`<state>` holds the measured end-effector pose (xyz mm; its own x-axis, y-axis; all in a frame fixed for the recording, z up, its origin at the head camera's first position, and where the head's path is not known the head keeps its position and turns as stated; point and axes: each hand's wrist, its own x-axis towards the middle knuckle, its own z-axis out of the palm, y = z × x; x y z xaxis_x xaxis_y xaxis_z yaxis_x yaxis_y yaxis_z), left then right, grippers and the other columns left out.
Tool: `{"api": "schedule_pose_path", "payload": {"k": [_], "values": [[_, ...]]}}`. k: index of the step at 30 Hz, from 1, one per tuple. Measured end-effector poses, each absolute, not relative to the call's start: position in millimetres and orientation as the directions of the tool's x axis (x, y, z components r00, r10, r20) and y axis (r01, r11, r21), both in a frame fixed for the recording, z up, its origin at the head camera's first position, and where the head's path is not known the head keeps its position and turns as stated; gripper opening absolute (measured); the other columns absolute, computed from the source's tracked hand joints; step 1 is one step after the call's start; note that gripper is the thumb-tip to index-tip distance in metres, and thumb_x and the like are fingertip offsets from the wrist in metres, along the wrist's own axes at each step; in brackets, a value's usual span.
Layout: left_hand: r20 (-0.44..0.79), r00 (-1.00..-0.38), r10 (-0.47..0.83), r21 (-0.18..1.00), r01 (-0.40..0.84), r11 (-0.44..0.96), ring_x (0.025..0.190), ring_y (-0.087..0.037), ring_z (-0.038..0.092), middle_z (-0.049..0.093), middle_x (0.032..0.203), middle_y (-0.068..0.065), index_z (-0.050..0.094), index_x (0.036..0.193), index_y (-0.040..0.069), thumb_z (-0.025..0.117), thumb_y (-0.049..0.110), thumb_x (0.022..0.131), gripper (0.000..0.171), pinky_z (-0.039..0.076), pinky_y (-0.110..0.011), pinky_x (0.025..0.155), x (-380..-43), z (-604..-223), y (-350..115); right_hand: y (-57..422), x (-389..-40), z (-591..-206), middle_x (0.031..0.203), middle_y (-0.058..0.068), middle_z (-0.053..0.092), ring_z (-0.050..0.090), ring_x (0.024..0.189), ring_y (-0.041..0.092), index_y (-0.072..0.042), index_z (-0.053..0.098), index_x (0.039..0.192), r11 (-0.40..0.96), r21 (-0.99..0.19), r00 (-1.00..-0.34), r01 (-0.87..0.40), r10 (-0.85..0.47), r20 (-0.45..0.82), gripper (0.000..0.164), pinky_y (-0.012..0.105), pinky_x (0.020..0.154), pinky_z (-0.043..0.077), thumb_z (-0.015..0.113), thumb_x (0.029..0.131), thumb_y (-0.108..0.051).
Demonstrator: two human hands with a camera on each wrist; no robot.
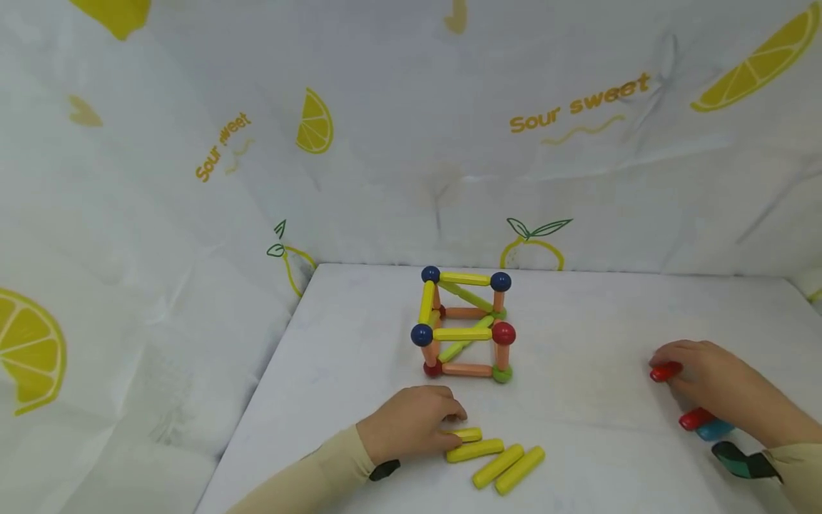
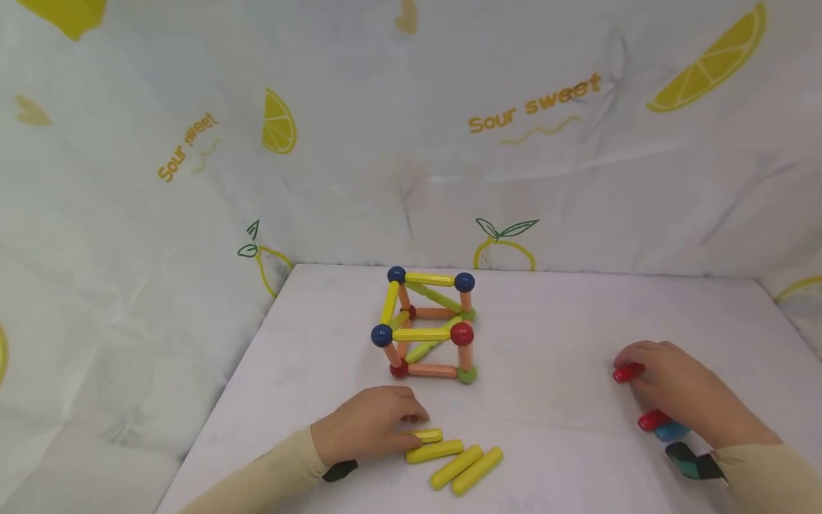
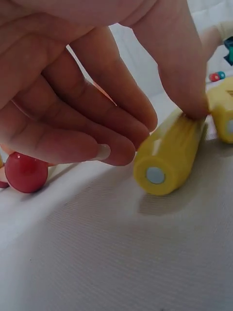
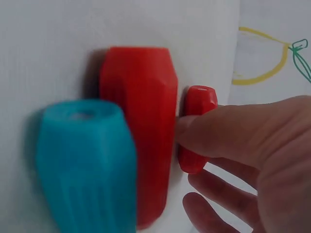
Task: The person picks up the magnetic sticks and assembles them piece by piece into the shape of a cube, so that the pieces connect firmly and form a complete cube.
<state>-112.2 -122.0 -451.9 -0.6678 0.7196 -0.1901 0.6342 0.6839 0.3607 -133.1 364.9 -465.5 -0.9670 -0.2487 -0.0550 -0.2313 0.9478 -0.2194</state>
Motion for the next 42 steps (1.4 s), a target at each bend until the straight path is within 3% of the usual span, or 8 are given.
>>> {"api": "schedule_pose_path", "payload": {"k": [8,15,19,27,33,42], "values": [[-0.142,-0.685,0.715,0.366,0.635,0.681,0.075,0.005,0.053,0.070,0.093,0.016,0.085,0.111,0.024,0.083,0.032,0.096,0.017,0.048,-0.013,0.071,-113.7,-458.3,-120.7,331.4,-130.8,-450.8,0.114,0.023,0.077,0.070,0.104,0.046,-0.004,0.079,0.117,0.933,-0.312,-0.972,-0.178,-0.217,-0.093,0.032,0.067,0.087,0.059,0.088,0.089,-0.017],[-0.005,-0.694,0.720,0.367,0.669,0.647,0.084,0.006,0.062,0.076,0.098,0.016,0.081,0.113,0.023,0.079,0.032,0.099,0.016,0.053,-0.012,0.080,-120.6,-452.8,-110.2,274.0,-118.7,-441.5,0.112,-0.003,0.077,0.071,0.100,0.021,-0.019,0.080,0.119,0.856,-0.437,-0.957,-0.278,-0.288,0.045,0.033,0.040,0.079,0.065,0.090,0.088,-0.018],[0.047,-0.707,0.706,0.343,0.675,0.653,0.092,0.004,0.066,0.078,0.108,0.014,0.081,0.115,0.023,0.077,0.030,0.100,0.017,0.051,-0.011,0.077,-124.4,-445.8,-102.6,236.3,-113.3,-433.1,0.106,-0.014,0.072,0.066,0.096,0.009,-0.025,0.081,0.117,0.822,-0.452,-0.936,-0.346,-0.333,0.111,0.032,0.030,0.079,0.063,0.091,0.087,-0.018],[0.143,-0.718,0.682,0.344,0.682,0.646,0.086,0.000,0.066,0.079,0.115,0.009,0.080,0.124,0.021,0.077,0.032,0.101,0.025,0.045,-0.006,0.068,-126.3,-439.8,-98.1,187.0,-106.7,-423.3,0.103,-0.018,0.069,0.063,0.095,0.004,-0.031,0.081,0.113,0.743,-0.530,-0.908,-0.408,-0.389,0.154,0.031,0.023,0.078,0.062,0.093,0.086,-0.020],[0.216,-0.697,0.684,0.316,0.713,0.626,0.082,0.003,0.061,0.078,0.109,0.011,0.079,0.130,0.021,0.078,0.033,0.101,0.032,0.042,-0.005,0.066,-127.1,-436.2,-98.2,176.9,-101.0,-425.2,0.105,-0.019,0.068,0.062,0.094,0.001,-0.034,0.082,0.113,0.717,-0.537,-0.892,-0.445,-0.408,0.195,0.035,0.023,0.078,0.063,0.094,0.084,-0.018],[0.241,-0.685,0.688,0.287,0.727,0.624,0.080,0.002,0.059,0.077,0.103,0.010,0.080,0.127,0.021,0.080,0.032,0.099,0.030,0.041,-0.004,0.065,-123.9,-431.3,-100.7,167.7,-99.3,-425.7,0.105,-0.020,0.068,0.061,0.094,0.001,-0.034,0.081,0.111,0.704,-0.523,-0.874,-0.481,-0.432,0.222,0.036,0.025,0.080,0.063,0.095,0.083,-0.015]]}}
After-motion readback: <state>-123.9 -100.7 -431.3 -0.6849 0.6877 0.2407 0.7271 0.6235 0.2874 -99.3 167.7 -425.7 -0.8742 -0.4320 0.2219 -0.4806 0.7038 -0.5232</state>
